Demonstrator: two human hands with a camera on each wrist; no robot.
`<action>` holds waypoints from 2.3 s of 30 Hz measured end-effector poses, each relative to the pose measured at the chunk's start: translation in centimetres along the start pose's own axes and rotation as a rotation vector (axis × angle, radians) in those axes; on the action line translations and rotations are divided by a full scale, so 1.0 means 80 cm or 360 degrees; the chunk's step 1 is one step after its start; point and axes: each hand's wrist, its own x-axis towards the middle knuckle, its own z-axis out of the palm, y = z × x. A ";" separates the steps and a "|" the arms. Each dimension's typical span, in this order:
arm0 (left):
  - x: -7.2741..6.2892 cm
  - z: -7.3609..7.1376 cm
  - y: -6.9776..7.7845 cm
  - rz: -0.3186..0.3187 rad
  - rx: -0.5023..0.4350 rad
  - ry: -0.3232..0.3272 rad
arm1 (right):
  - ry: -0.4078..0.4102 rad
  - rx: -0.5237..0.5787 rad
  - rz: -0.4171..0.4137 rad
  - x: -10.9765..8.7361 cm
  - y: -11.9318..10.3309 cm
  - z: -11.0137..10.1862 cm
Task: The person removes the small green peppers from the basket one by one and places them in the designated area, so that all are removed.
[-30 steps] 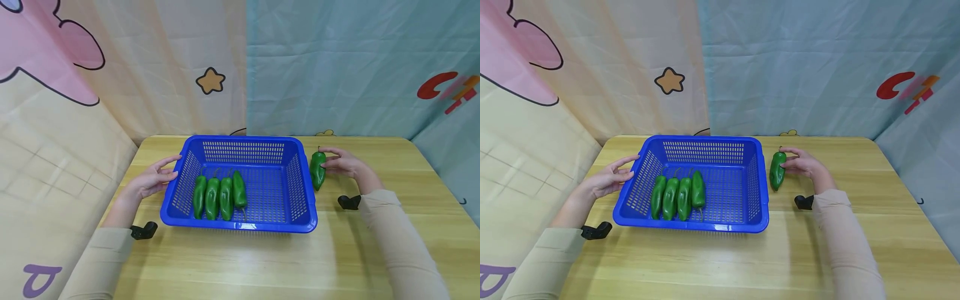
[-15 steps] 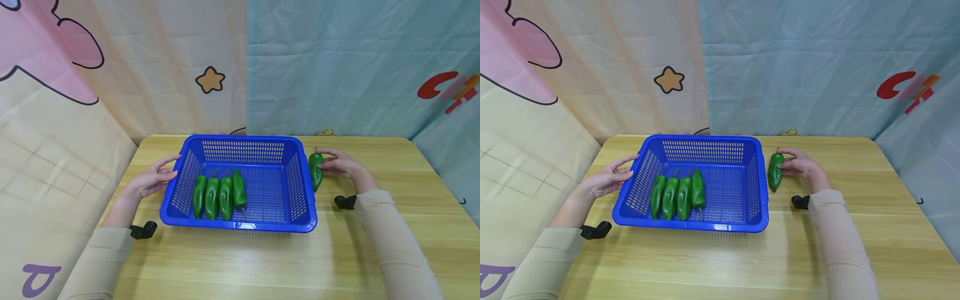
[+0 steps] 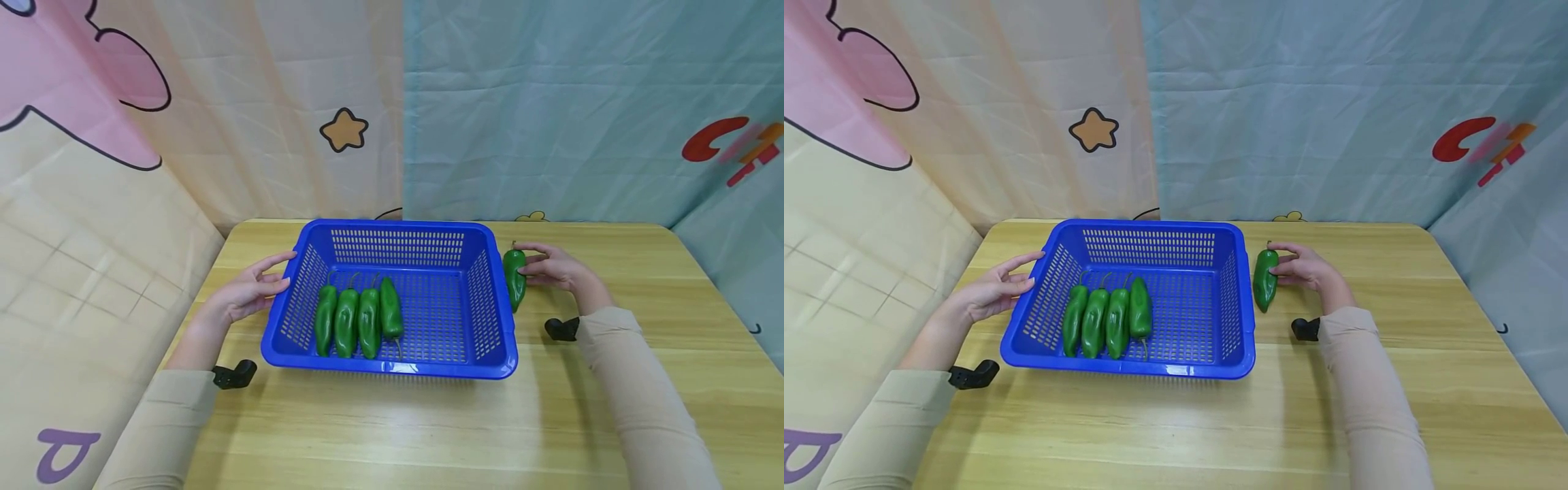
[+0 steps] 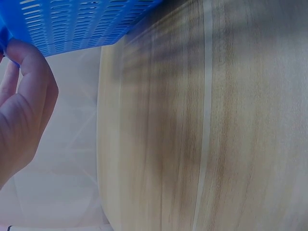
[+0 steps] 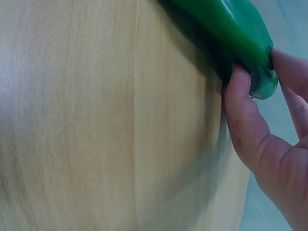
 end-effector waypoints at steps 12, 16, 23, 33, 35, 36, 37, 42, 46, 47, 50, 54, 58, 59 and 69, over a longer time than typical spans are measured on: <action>0.001 -0.001 0.000 0.0010 -0.0026 -0.0023 | 0.0007 -0.0053 0.0011 0.003 -0.001 0.000; 0.001 -0.002 0.000 0.0009 -0.0029 -0.0019 | 0.0006 -0.0060 0.0012 0.003 -0.001 0.001; 0.001 -0.001 0.000 -0.0002 -0.0036 -0.0013 | 0.0013 -0.0049 0.0022 0.002 -0.003 0.000; 0.001 -0.001 0.001 -0.0012 -0.0009 0.0012 | 0.0017 -0.0069 0.0022 -0.006 -0.009 -0.007; 0.001 -0.001 0.001 -0.0021 -0.0011 0.0014 | 0.0005 -0.0061 0.0024 -0.008 -0.011 -0.009; 0.001 -0.001 0.001 -0.0027 -0.0012 0.0019 | 0.0001 -0.0066 0.0023 -0.010 -0.012 -0.009; 0.001 0.000 0.001 -0.0031 -0.0008 0.0026 | 0.0000 -0.0074 0.0016 -0.011 -0.014 -0.010; 0.001 0.000 0.002 -0.0041 -0.0020 0.0045 | 0.0025 -0.0136 -0.0014 -0.019 -0.023 -0.011; 0.001 0.000 0.002 -0.0029 -0.0022 0.0023 | 0.0020 -0.0148 -0.0046 -0.028 -0.031 -0.009; 0.000 0.000 0.002 -0.0027 -0.0019 0.0019 | 0.0014 -0.0150 -0.0056 -0.030 -0.034 -0.008; 0.000 0.000 0.002 -0.0023 -0.0011 0.0006 | 0.0006 -0.0146 -0.0084 -0.038 -0.041 -0.007; -0.001 0.000 0.002 -0.0028 -0.0028 0.0000 | -0.0006 -0.0119 -0.0128 -0.049 -0.053 -0.003; -0.001 0.000 0.003 -0.0025 -0.0041 -0.0017 | -0.0034 -0.0101 -0.0171 -0.058 -0.065 0.003; 0.000 0.000 0.003 -0.0023 -0.0040 -0.0025 | -0.0038 -0.0103 -0.0179 -0.060 -0.067 0.005; 0.000 0.001 0.003 -0.0039 -0.0018 -0.0001 | -0.0104 -0.0196 -0.0208 -0.072 -0.090 0.035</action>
